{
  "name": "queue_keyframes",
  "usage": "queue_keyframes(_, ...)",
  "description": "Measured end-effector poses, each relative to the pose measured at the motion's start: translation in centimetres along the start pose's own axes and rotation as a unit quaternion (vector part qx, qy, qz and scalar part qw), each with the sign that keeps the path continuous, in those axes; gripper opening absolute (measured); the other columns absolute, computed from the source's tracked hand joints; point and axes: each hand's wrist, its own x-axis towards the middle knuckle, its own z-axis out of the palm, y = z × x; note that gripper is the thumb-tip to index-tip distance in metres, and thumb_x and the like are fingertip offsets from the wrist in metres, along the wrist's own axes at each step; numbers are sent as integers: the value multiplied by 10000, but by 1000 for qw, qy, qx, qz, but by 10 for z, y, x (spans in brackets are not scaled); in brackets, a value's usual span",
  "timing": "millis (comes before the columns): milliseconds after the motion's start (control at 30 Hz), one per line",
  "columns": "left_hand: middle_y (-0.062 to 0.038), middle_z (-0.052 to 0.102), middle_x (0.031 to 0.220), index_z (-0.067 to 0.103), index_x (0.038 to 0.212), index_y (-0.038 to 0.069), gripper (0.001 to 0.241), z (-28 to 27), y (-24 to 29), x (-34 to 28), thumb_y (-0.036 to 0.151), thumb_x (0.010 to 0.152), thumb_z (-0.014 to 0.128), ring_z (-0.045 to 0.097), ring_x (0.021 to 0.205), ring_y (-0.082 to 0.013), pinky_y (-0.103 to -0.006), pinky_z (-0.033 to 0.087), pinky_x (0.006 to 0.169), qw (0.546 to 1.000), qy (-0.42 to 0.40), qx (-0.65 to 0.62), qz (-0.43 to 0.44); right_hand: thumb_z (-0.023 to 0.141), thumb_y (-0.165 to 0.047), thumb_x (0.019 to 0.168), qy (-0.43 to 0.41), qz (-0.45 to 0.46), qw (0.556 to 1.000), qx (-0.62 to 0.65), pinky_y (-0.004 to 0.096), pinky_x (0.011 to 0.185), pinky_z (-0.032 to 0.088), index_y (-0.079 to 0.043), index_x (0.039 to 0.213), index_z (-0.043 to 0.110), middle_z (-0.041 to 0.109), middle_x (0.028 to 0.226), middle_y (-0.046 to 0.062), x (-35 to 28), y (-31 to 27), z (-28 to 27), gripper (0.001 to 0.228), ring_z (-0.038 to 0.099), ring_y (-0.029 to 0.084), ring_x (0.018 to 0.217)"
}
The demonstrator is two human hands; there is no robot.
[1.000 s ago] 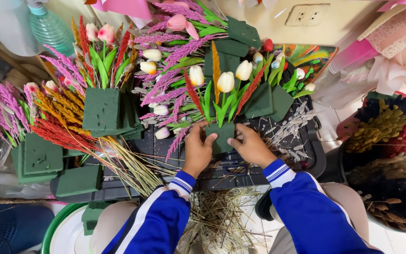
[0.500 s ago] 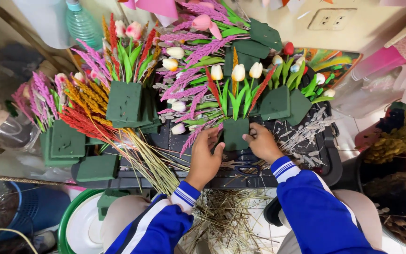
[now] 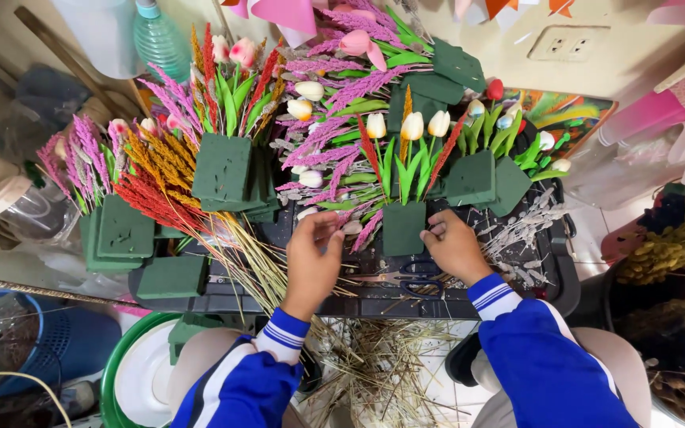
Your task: The person arranges artificial flowers and dried grass into a green foam block. They use scissors to trim the stems of the dried grass and insert them into the foam alongside the flowers.
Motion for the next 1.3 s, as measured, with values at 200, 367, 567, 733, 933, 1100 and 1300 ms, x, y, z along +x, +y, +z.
queue_keyframes(200, -148, 729, 1000, 708, 1086, 64, 221, 21, -28, 5, 46, 866, 707, 749, 919, -306, -371, 613, 795, 999, -9, -23, -24, 708, -212, 901, -22, -11, 999, 31, 486, 920, 577, -33, 1390, 559, 687, 1223, 233, 8, 8, 13, 542, 682, 377, 1119)
queue_keyframes(367, -141, 720, 978, 716, 1039, 76, 200, 32, -30, 4, 55, 840, 711, 752, 908, -328, -362, 621, 769, 999, -27, 19, -13, 647, -113, 958, -35, -34, 993, 109, 466, 846, 582, 2, 1366, 547, 638, 1180, 256, 15, 27, 33, 436, 706, 302, 919)
queue_keyframes(567, -116, 716, 997, 720, 1054, 76, 224, 35, -27, 5, 59, 831, 715, 754, 922, -310, -349, 624, 784, 999, -37, 29, -12, 612, -56, 979, -17, -92, 983, 157, 429, 758, 577, 5, 1293, 539, 581, 1120, 226, 6, 16, 24, 328, 706, 298, 831)
queue_keyframes(733, -163, 706, 1004, 710, 1068, 47, 215, 33, -19, 3, 54, 854, 695, 742, 950, -359, -388, 625, 796, 998, -55, 40, -7, 648, -66, 969, 3, -104, 982, 157, 401, 731, 578, -66, 1227, 579, 631, 1082, 152, 4, 12, 21, 267, 727, 270, 837)
queue_keyframes(933, -160, 702, 1017, 706, 1073, 38, 206, 33, -25, 3, 64, 869, 698, 736, 970, -360, -392, 623, 817, 998, -58, 40, -7, 641, -66, 977, -6, -84, 984, 158, 400, 732, 567, -83, 1253, 586, 561, 1108, 134, 17, 27, 32, 281, 692, 249, 833)
queue_keyframes(1100, -155, 697, 1012, 708, 1064, 48, 196, 17, -23, 1, 70, 870, 697, 730, 975, -359, -389, 621, 820, 999, -39, 35, -11, 639, -76, 973, -12, -65, 988, 138, 420, 776, 596, -42, 1349, 556, 625, 1127, 210, 29, 30, 36, 387, 707, 293, 878)
queue_keyframes(1300, -194, 695, 950, 729, 1016, 46, 136, -62, -6, 24, 58, 900, 660, 705, 931, -419, -454, 599, 801, 992, 52, 109, 36, 725, -274, 891, 14, -35, 995, -88, 463, 880, 594, -107, 1249, 651, 762, 1029, 116, 25, 34, 34, 402, 734, 313, 1021)
